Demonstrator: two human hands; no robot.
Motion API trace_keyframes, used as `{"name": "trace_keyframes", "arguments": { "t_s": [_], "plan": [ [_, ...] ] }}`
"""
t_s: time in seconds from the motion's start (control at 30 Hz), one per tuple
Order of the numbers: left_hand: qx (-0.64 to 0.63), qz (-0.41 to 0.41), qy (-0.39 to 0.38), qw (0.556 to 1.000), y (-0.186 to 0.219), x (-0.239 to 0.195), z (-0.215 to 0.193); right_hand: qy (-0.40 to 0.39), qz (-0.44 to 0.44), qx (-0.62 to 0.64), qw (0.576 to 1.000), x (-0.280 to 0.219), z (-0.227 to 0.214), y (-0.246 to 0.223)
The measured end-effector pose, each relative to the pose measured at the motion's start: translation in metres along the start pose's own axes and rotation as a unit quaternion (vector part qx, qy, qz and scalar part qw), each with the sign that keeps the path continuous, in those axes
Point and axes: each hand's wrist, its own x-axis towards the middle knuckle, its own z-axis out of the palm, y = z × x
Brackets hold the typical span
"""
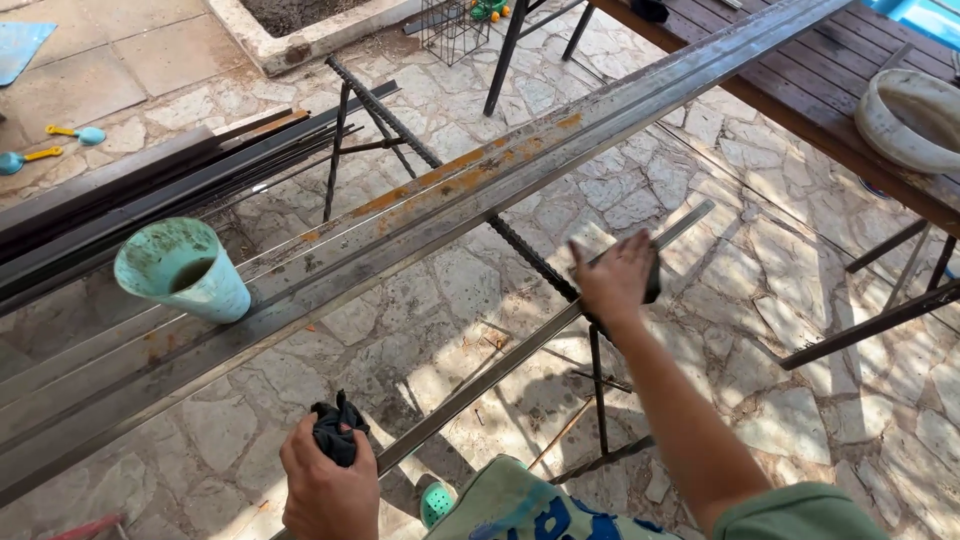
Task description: Wiping down a long metal beam with a cloth to remove dust or debris.
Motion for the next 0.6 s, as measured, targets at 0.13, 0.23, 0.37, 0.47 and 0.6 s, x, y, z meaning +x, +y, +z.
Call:
{"name": "trace_keyframes", "arguments": {
  "t_s": [0.13, 0.23, 0.37, 0.47, 0.6],
  "plan": [
    [0.018, 0.003, 0.02, 1.0, 0.001, -0.004, 0.001, -0.009, -0.141, 0.027, 0.99, -0.118, 0.037, -0.06],
    [0.02, 0.002, 0.023, 1.0, 0.002, 0.0, 0.004, -0.016, -0.219, 0.024, 0.975, -0.112, 0.038, -0.052],
    [-0.019, 0.021, 0.029, 0.999, -0.001, -0.004, 0.004, 0.0, 0.001, 0.045, 0.999, -0.009, 0.006, 0.011],
    [-0.055, 0.045, 0.04, 0.997, -0.003, -0.007, 0.003, 0.004, 0.067, 0.052, 0.996, -0.011, -0.001, 0.005],
    [-0.119, 0.081, 0.061, 0.988, -0.006, -0.007, 0.01, 0.016, -0.132, -0.047, 0.99, -0.117, 0.061, -0.055]
  ]
}}
